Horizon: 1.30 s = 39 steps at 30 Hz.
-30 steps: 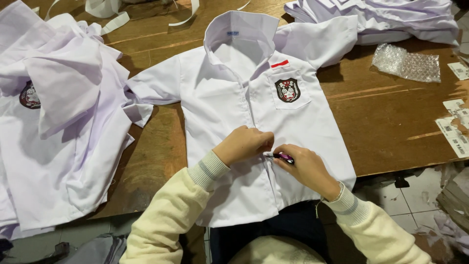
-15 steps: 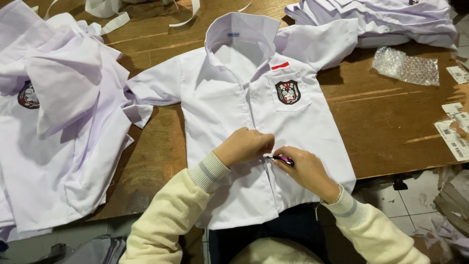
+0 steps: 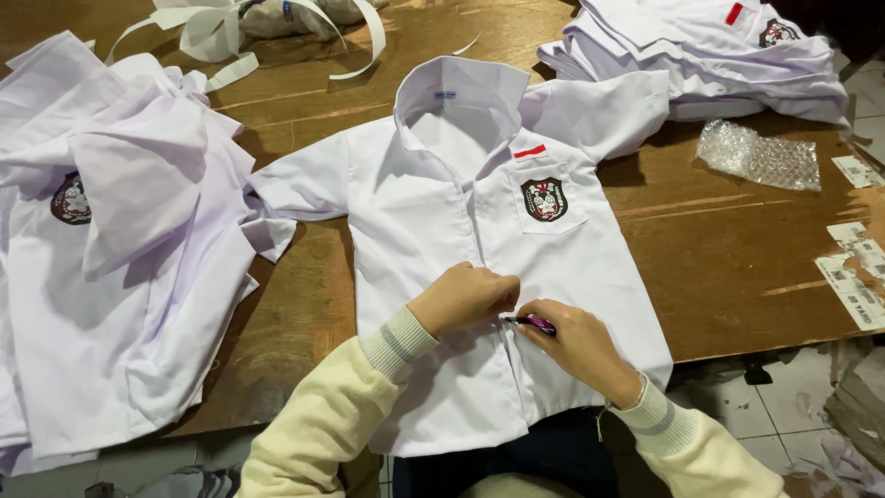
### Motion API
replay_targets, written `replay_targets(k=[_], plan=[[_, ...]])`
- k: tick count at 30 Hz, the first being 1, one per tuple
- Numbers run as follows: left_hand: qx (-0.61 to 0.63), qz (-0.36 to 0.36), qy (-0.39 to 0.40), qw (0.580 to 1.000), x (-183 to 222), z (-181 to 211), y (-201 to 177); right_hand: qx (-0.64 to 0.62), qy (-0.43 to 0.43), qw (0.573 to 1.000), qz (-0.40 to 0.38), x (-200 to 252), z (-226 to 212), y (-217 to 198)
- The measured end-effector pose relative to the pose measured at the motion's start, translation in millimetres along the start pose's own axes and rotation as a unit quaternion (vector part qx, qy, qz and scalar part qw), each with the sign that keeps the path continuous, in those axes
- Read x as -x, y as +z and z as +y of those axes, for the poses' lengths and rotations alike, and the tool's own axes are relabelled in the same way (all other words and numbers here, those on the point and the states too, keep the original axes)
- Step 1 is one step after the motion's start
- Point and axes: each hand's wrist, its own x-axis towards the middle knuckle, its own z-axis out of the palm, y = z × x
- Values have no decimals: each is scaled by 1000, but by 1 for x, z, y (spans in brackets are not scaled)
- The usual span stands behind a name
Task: Trimming loose threads from a white shirt using small snips as part of quality control
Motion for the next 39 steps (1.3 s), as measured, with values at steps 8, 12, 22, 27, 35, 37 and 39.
replay_targets(k=[8,12,22,27,35,37,39], plan=[[-15,3,12,1000,0,2,-1,6,19,1000,-10,2,-2,1],[-21,15,21,999,1,0,2,7,-8,1000,13,2,-2,2],[-26,25,17,999,8,13,-19,-11,1,1000,-10,8,-9,-8],[-16,23,16,999,11,12,-17,-13,6,1000,-20,9,-12,-11],[-10,26,19,999,13,10,-13,-17,14,999,-44,5,-8,-12],[-13,23,23,999,13,9,-13,-19,13,999,-41,4,-5,-12],[-11,23,21,999,13,11,-18,-17,10,999,-42,3,-5,-12]])
